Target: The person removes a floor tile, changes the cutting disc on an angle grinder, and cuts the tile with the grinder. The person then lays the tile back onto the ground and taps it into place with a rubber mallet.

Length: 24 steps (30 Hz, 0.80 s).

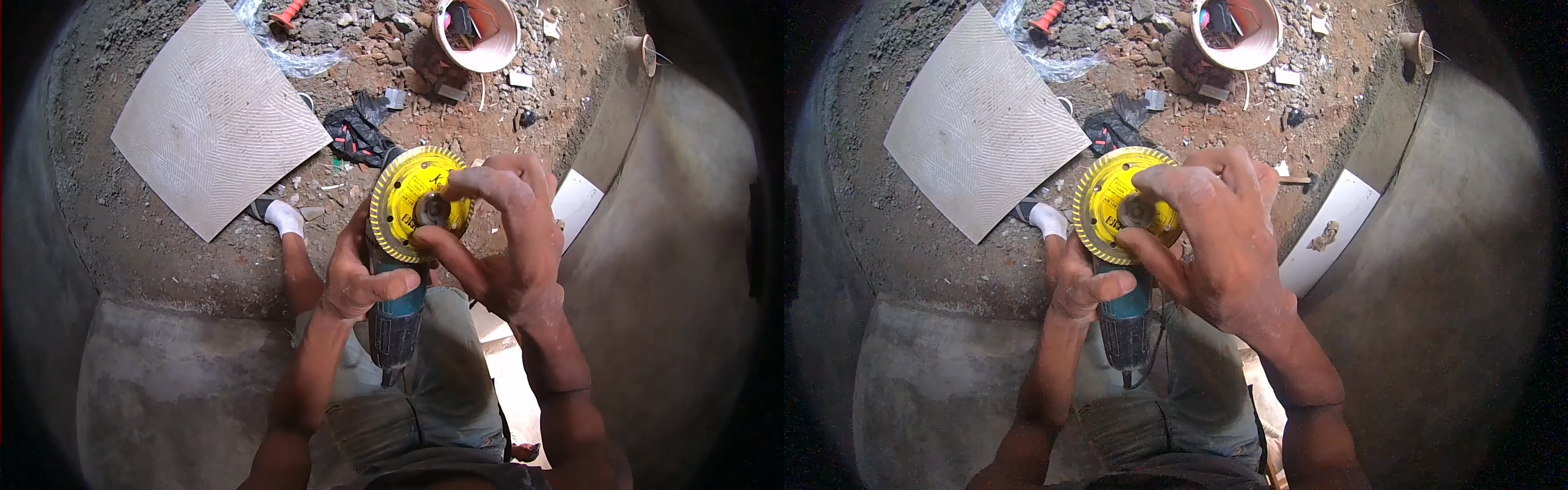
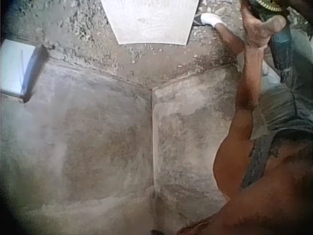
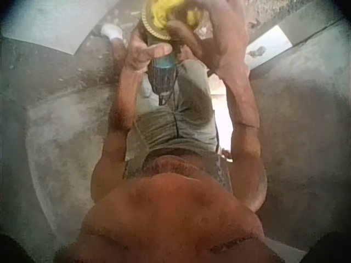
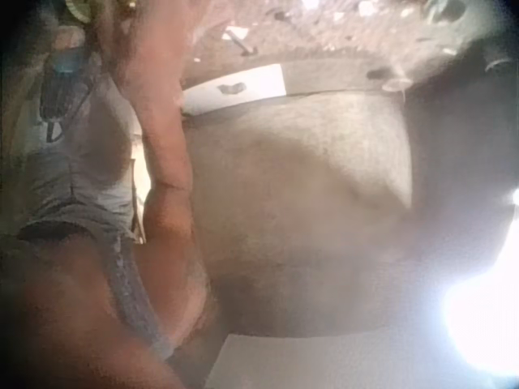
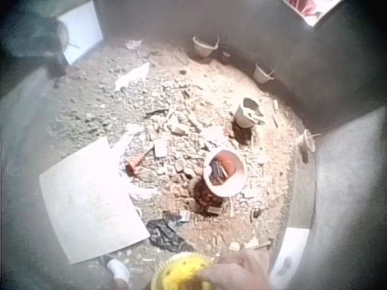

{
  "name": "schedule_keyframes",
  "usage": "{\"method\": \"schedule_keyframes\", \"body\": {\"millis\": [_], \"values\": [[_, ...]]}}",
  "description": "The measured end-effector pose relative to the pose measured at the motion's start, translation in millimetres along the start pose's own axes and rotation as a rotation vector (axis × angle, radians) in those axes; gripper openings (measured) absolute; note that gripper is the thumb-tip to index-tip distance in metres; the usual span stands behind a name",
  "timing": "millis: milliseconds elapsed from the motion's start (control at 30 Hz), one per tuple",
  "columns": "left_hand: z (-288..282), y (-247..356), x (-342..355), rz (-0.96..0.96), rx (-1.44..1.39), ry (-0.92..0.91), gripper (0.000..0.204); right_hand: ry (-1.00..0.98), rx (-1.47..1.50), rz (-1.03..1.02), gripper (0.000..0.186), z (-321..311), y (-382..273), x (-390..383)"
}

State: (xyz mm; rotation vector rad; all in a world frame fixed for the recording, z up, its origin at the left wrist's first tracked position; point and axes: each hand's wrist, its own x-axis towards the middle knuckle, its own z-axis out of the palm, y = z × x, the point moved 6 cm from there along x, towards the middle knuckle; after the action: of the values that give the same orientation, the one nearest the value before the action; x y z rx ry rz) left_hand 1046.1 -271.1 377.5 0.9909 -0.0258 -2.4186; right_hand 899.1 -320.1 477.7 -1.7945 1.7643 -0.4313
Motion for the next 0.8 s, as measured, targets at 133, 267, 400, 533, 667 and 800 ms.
{"method": "schedule_keyframes", "body": {"millis": [133, 267, 400, 533, 667, 800], "values": [[-3, 0, 1, 0.049, -0.024, 0.024, 0.093, 0.031, 0.092, -0.059, 0.058, 2, -2, -1], [-3, -1, 1, 0.008, 0.025, -0.005, 0.093, -0.012, 0.063, 0.0, 0.061, 5, 3, -2], [-5, 0, 0, 0.027, 0.012, -0.001, 0.093, -0.025, 0.091, -0.011, 0.062, 9, 6, -4], [-6, -5, 0, -0.006, 0.009, -0.003, 0.092, 0.063, 0.307, -0.001, 0.054, 13, 10, -7], [-9, -9, 2, 0.008, 0.025, 0.006, 0.091, 0.024, 0.3, 0.102, 0.058, 17, 16, -10], [-14, -15, 3, -0.042, 0.07, -0.03, 0.089, 0.01, 0.244, 0.034, 0.062, 16, 12, -8]]}}
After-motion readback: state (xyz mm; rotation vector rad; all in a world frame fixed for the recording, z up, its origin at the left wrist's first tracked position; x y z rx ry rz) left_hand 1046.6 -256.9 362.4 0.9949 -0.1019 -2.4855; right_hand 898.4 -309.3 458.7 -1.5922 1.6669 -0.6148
